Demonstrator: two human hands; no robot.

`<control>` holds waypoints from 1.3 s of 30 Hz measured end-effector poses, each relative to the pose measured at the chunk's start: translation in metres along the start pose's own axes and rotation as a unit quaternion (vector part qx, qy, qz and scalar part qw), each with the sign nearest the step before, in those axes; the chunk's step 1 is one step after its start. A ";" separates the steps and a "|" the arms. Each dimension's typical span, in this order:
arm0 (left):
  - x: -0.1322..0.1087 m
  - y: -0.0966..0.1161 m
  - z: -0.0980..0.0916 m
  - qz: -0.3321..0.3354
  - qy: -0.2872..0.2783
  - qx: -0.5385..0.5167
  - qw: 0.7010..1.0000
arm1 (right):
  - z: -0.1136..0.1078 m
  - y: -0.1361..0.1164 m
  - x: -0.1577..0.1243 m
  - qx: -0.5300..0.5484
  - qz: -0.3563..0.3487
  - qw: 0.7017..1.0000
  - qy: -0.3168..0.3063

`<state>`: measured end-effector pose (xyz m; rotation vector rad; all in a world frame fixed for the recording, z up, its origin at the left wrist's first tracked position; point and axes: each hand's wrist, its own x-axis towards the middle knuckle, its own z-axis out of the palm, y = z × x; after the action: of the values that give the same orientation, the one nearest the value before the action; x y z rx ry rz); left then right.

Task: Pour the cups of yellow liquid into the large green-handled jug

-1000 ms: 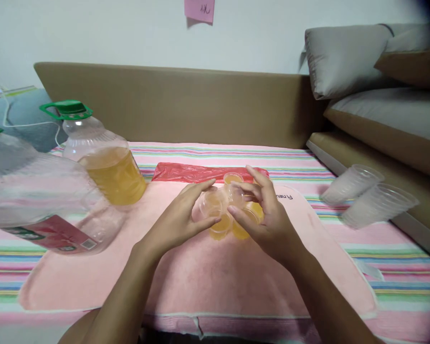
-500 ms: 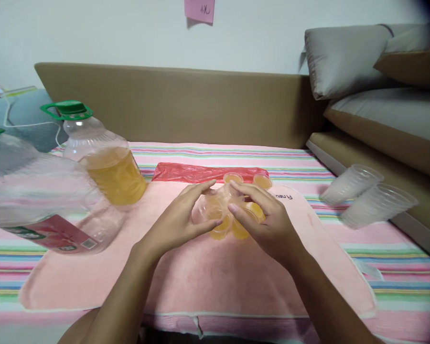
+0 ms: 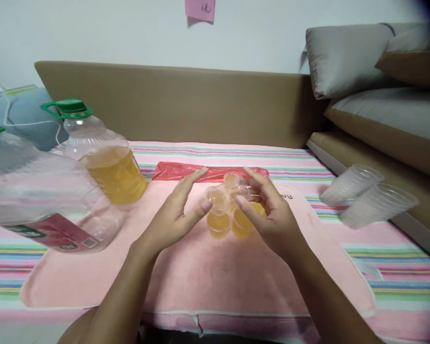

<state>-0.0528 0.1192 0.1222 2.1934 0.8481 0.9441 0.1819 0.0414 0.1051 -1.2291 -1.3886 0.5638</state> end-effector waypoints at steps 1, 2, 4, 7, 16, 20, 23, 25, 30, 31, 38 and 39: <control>0.000 0.000 -0.002 0.004 0.010 -0.009 1.000 | -0.001 0.002 0.001 0.004 0.013 1.000 -0.002; 0.000 0.000 -0.004 0.005 0.018 -0.012 1.000 | -0.001 0.004 0.001 0.007 0.024 1.000 -0.004; -0.001 -0.001 -0.006 0.001 0.017 0.004 1.000 | -0.001 0.007 0.002 0.013 0.037 0.999 -0.009; -0.001 -0.001 -0.004 -0.007 -0.025 0.055 0.998 | 0.000 0.008 0.003 0.032 0.034 0.999 -0.009; 0.001 -0.005 0.005 0.030 -0.065 0.058 0.996 | 0.003 0.002 0.001 0.054 0.000 0.998 0.019; -0.001 -0.006 0.003 0.011 -0.066 0.050 0.997 | 0.000 0.000 0.001 0.003 -0.002 1.000 -0.016; -0.001 -0.005 0.003 0.011 -0.054 0.053 0.997 | -0.003 -0.001 0.000 0.000 -0.012 1.000 -0.007; -0.001 -0.004 0.002 0.023 -0.043 0.051 0.997 | -0.006 -0.004 0.000 -0.054 -0.042 0.998 -0.018; -0.001 -0.003 -0.002 0.047 -0.026 0.043 0.998 | -0.015 -0.011 0.004 -0.225 -0.184 0.954 -0.076; 0.000 -0.003 -0.003 0.051 -0.023 0.046 0.997 | -0.017 -0.012 0.004 -0.248 -0.199 0.945 -0.079; 0.002 0.002 0.001 0.081 -0.002 0.032 0.996 | -0.016 -0.017 0.007 -0.279 -0.237 0.928 -0.065; 0.002 0.002 0.001 0.089 0.011 0.023 0.996 | -0.018 -0.017 0.008 -0.270 -0.227 0.934 -0.056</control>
<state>-0.0499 0.1195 0.1235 2.3324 0.7000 1.0436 0.1942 0.0373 0.1277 -1.2440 -1.9312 -0.0878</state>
